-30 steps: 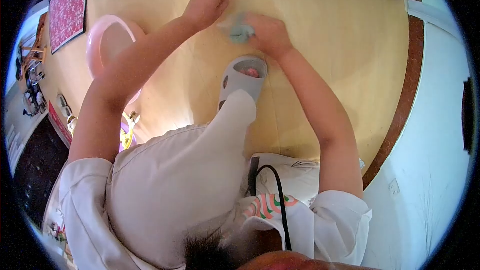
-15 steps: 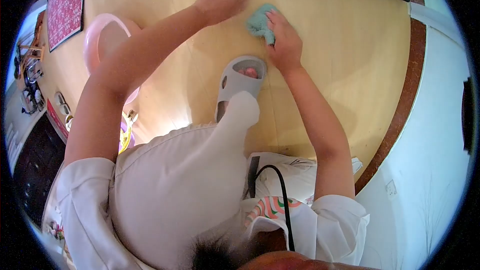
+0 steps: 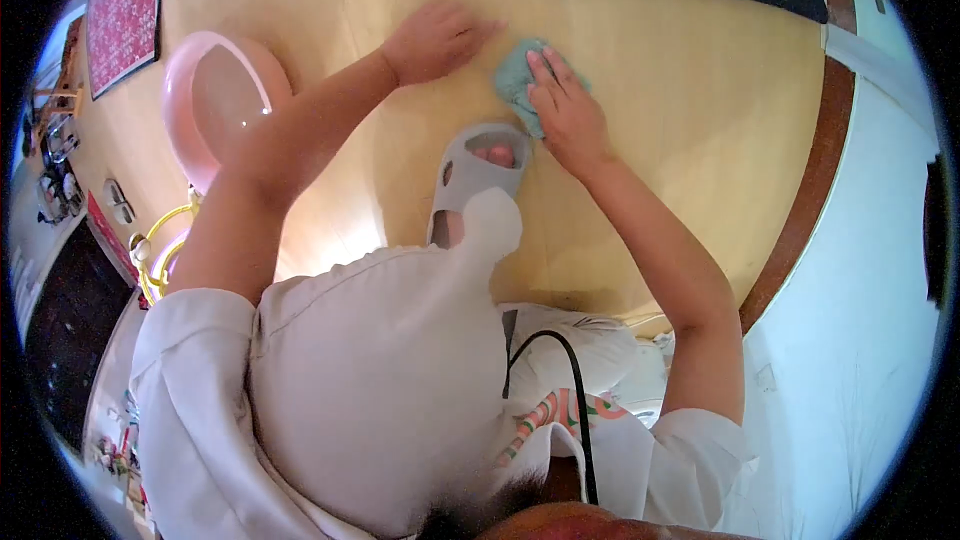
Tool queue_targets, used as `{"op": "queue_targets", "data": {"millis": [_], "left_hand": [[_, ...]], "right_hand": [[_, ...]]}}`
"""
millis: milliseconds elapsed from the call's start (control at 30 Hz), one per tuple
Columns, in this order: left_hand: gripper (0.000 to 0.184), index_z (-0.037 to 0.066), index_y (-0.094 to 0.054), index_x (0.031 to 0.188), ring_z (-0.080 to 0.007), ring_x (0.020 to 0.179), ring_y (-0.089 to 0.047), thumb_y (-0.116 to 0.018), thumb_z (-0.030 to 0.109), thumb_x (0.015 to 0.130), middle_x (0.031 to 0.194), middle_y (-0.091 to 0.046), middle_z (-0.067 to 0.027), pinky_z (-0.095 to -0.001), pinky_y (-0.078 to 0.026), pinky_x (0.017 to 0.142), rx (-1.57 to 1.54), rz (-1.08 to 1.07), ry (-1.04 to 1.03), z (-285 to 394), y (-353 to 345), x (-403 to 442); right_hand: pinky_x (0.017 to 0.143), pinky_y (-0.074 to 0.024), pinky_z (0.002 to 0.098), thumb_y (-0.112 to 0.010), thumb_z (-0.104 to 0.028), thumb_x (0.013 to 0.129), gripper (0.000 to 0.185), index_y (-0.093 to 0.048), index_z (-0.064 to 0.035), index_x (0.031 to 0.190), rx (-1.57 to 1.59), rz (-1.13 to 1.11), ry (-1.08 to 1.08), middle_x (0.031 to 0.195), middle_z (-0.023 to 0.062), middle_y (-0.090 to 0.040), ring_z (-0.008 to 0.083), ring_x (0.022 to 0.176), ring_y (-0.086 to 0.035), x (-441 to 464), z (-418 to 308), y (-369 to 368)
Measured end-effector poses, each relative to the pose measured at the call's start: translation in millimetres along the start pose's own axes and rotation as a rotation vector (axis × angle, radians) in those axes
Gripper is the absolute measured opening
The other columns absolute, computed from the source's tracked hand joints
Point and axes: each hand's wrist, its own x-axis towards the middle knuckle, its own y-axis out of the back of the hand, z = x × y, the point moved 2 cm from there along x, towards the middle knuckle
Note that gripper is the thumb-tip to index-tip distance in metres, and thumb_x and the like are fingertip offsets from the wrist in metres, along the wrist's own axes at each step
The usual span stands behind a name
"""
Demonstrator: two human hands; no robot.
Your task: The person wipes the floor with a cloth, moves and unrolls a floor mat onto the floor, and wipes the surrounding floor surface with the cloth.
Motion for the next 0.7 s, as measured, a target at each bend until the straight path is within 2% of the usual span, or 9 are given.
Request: {"op": "queue_targets", "data": {"millis": [67,167,267,367,567,700], "left_hand": [[0.039,0.008,-0.058,0.122,-0.029,0.094,-0.056,-0.061,0.017,0.085,0.095,-0.058,-0.0101,-0.0425,-0.045,0.085,-0.039,0.019,0.005,-2.1,2.3,-7.5],[0.023,0.007,-0.057,0.103,-0.0315,0.087,-0.053,-0.064,0.015,0.083,0.088,-0.053,-0.0119,-0.0431,-0.043,0.082,-0.165,0.152,0.158,-12.8,-6.4,-13.7],[0.02,0.006,-0.051,0.09,-0.0329,0.087,-0.053,-0.067,0.014,0.079,0.089,-0.054,-0.0126,-0.0444,-0.044,0.082,-0.138,0.156,0.155,-13.3,-5.3,-14.4],[0.024,0.005,-0.051,0.093,-0.0341,0.087,-0.053,-0.068,0.012,0.077,0.091,-0.055,-0.0139,-0.0459,-0.044,0.082,-0.096,0.171,0.137,-11.6,-10.1,-15.0],[0.031,0.006,-0.051,0.097,-0.0326,0.085,-0.054,-0.07,0.012,0.074,0.093,-0.056,-0.0128,-0.0462,-0.044,0.081,-0.116,0.284,0.1,-10.6,-1.9,-12.1],[0.033,0.006,-0.051,0.099,-0.0325,0.086,-0.054,-0.07,0.012,0.072,0.096,-0.056,-0.0127,-0.0453,-0.044,0.081,-0.136,0.28,0.092,-14.0,-6.6,-14.4]], "right_hand": [[0.107,-0.0399,0.0438,-0.057,-0.008,0.082,0.034,-0.056,-0.0032,0.115,-0.029,-0.012,0.043,0.142,0.0162,-0.048,0.035,0.134,-0.042,12.6,7.9,1.2],[0.109,-0.0382,0.043,-0.055,-0.011,0.084,0.04,-0.054,-0.003,0.124,-0.152,-0.007,-0.035,0.142,0.016,-0.049,0.0336,0.134,-0.043,73.2,14.8,4.6],[0.111,-0.0364,0.0426,-0.054,-0.012,0.086,0.041,-0.053,-0.0011,0.126,-0.222,-0.034,-0.055,0.139,0.0163,-0.051,0.0331,0.133,-0.044,91.8,10.0,6.5],[0.111,-0.0364,0.0425,-0.053,-0.012,0.087,0.04,-0.054,0.001,0.125,-0.25,-0.19,0.036,0.135,0.0165,-0.053,0.0336,0.131,-0.045,42.8,-4.9,6.8],[0.111,-0.0357,0.0439,-0.053,-0.012,0.088,0.031,-0.057,0.0022,0.116,-0.252,-0.175,-0.114,0.138,0.0178,-0.05,0.0351,0.135,-0.042,99.7,-2.3,5.0],[0.11,-0.0374,0.0405,-0.052,-0.008,0.087,0.033,-0.055,0.0026,0.119,-0.238,-0.205,-0.184,0.141,0.0195,-0.048,0.0344,0.135,-0.042,80.0,-8.4,1.8]]}}
